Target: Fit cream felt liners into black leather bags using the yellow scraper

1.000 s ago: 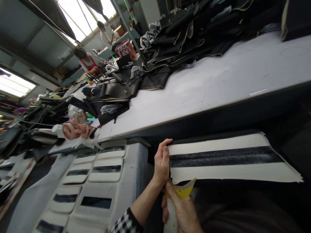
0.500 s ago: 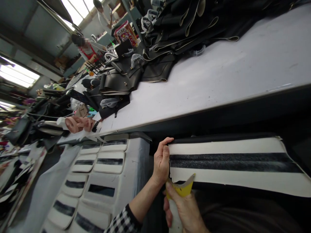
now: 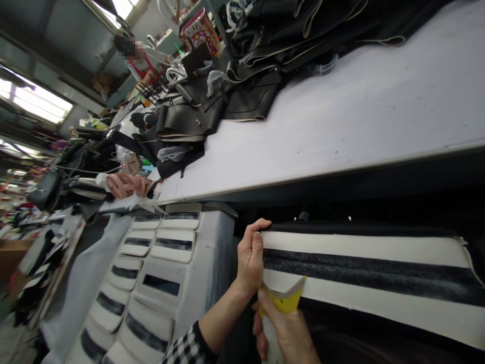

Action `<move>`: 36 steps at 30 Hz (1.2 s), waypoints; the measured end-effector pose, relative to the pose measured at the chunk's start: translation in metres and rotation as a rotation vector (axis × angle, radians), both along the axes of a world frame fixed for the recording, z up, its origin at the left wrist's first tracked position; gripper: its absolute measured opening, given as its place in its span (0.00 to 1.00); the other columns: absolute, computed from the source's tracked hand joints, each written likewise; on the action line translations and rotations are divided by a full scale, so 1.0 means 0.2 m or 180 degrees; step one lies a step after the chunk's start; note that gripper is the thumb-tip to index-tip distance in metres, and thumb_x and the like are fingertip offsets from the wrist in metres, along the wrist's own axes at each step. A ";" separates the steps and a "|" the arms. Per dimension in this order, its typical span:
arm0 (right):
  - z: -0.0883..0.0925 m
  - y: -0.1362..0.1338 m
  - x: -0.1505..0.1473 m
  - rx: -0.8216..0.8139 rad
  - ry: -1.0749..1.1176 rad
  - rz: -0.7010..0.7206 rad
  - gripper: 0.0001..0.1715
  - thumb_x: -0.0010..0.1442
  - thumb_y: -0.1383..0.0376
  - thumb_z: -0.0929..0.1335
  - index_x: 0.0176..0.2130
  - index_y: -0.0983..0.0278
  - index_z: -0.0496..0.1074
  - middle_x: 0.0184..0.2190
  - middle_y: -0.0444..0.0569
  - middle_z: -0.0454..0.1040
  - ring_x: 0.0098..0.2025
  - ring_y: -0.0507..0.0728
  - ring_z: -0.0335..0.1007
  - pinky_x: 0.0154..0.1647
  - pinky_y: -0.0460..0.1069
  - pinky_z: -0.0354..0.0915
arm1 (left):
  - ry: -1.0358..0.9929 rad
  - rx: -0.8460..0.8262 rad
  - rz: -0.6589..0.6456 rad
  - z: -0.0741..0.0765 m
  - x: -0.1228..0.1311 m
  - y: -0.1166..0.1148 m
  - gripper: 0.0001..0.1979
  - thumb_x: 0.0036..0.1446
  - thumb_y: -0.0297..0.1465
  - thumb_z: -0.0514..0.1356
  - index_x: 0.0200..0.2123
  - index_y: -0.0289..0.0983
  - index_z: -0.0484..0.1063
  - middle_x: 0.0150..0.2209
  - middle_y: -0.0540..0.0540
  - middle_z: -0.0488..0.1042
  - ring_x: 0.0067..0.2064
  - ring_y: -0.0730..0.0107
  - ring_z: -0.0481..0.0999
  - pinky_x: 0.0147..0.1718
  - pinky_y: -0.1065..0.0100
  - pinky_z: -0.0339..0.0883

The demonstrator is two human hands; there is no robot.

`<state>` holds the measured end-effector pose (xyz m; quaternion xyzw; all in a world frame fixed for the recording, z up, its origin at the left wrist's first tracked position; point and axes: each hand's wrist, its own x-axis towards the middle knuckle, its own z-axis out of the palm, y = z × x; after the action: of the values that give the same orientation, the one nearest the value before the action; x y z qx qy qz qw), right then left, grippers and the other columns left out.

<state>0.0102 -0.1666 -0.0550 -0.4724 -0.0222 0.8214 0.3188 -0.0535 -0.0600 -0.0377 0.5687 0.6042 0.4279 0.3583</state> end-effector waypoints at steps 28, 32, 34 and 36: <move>0.18 -0.05 0.67 0.0993 0.0084 0.0838 0.34 0.53 0.39 0.68 0.36 0.67 0.70 0.15 0.43 0.65 0.12 0.48 0.55 0.13 0.44 0.55 | -0.0069 0.0382 0.0614 0.07 0.00 -0.09 0.26 0.69 0.45 0.42 0.62 0.38 0.60 0.63 0.40 0.63 0.65 0.60 0.59 0.64 0.55 0.50; 0.27 0.13 1.04 0.1647 -0.1155 0.0640 0.34 0.61 0.38 0.60 0.40 0.65 0.70 0.15 0.41 0.61 0.17 0.49 0.54 0.18 0.44 0.52 | 0.1834 0.0481 -0.0371 0.05 0.03 -0.22 0.35 0.64 0.49 0.49 0.68 0.39 0.47 0.69 0.41 0.49 0.70 0.54 0.44 0.67 0.48 0.35; 0.32 0.27 1.20 0.2001 -0.1807 0.0655 0.34 0.62 0.38 0.58 0.41 0.64 0.68 0.15 0.39 0.58 0.17 0.49 0.50 0.18 0.44 0.49 | 0.2431 0.0521 -0.0534 0.03 0.05 -0.23 0.38 0.62 0.51 0.53 0.69 0.39 0.47 0.69 0.39 0.49 0.70 0.52 0.46 0.67 0.47 0.38; 0.35 0.45 1.34 0.2363 -0.2496 0.0865 0.34 0.61 0.37 0.57 0.40 0.63 0.68 0.15 0.38 0.57 0.17 0.49 0.48 0.18 0.45 0.49 | 0.2736 0.0595 -0.0433 0.00 0.08 -0.22 0.38 0.61 0.50 0.53 0.68 0.38 0.49 0.68 0.37 0.52 0.68 0.50 0.50 0.65 0.48 0.45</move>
<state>0.2788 -0.0775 0.0144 -0.5915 -0.4879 0.5548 0.3228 -0.0382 -0.1031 -0.0375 0.7634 0.6182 0.1808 0.0490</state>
